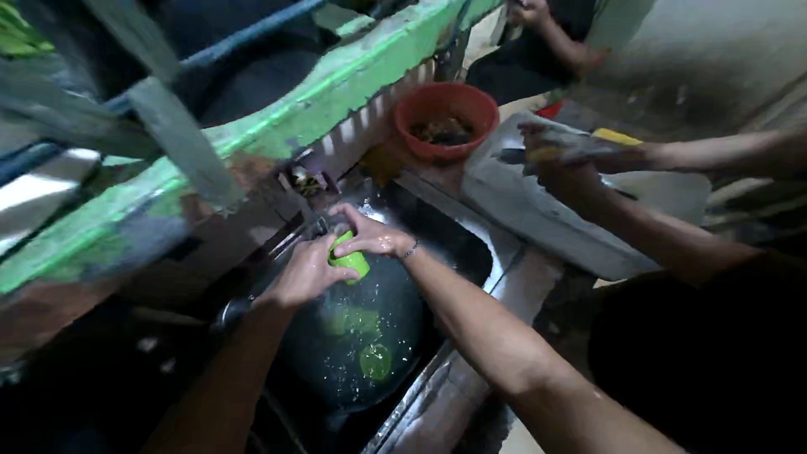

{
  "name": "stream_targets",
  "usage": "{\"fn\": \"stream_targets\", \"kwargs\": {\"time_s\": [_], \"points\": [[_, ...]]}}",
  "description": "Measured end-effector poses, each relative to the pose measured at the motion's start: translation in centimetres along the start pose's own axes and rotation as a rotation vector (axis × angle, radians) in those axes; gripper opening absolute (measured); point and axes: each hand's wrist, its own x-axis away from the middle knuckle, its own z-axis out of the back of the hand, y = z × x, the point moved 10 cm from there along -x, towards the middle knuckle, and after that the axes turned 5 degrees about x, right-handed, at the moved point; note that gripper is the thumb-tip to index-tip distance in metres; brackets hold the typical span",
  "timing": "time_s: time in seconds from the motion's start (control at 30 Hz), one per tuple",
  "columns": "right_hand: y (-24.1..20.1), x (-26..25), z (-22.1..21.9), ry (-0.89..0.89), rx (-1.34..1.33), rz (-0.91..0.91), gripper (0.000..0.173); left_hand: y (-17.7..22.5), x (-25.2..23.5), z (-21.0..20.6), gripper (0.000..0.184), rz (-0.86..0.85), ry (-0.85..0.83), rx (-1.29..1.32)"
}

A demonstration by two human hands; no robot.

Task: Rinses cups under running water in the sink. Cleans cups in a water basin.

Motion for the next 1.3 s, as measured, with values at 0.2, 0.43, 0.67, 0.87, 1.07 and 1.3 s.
{"fn": "stream_targets", "kwargs": {"time_s": [0.2, 0.43, 0.67, 0.87, 1.07, 1.3], "points": [[6.4, -1.6, -1.2, 0.346, -0.555, -0.23, 0.063, -3.6, -1.9, -0.2, 0.043, 0.382, 0.304, 0.332], [4.7, -4.5, 1.1, 0.356, 0.02, -0.204, 0.036, -8.9, -3.2, -1.7, 0.042, 0.536, 0.155, 0.602], [10.0, -3.1, -0.4, 0.516, -0.494, -0.397, 0.043, -4.6, -3.6, -2.7, 0.047, 0.455, 0.049, 0.254], [13.9, -1.1, -9.7, -0.188, 0.689, -0.308, 0.04, -4.3, 4.0, 3.0, 0.064, 0.459, 0.041, -0.398], [18.8, 3.1, -15.8, -0.406, 0.99, -0.309, 0.05, -5.1, 23.5, 15.0, 0.04, 0.455, 0.556, -0.65], [14.1, 0.4, -11.2, 0.119, 0.324, -0.243, 0.079, -18.0, 42.4, 17.5, 0.056, 0.855, 0.414, -0.539]]}}
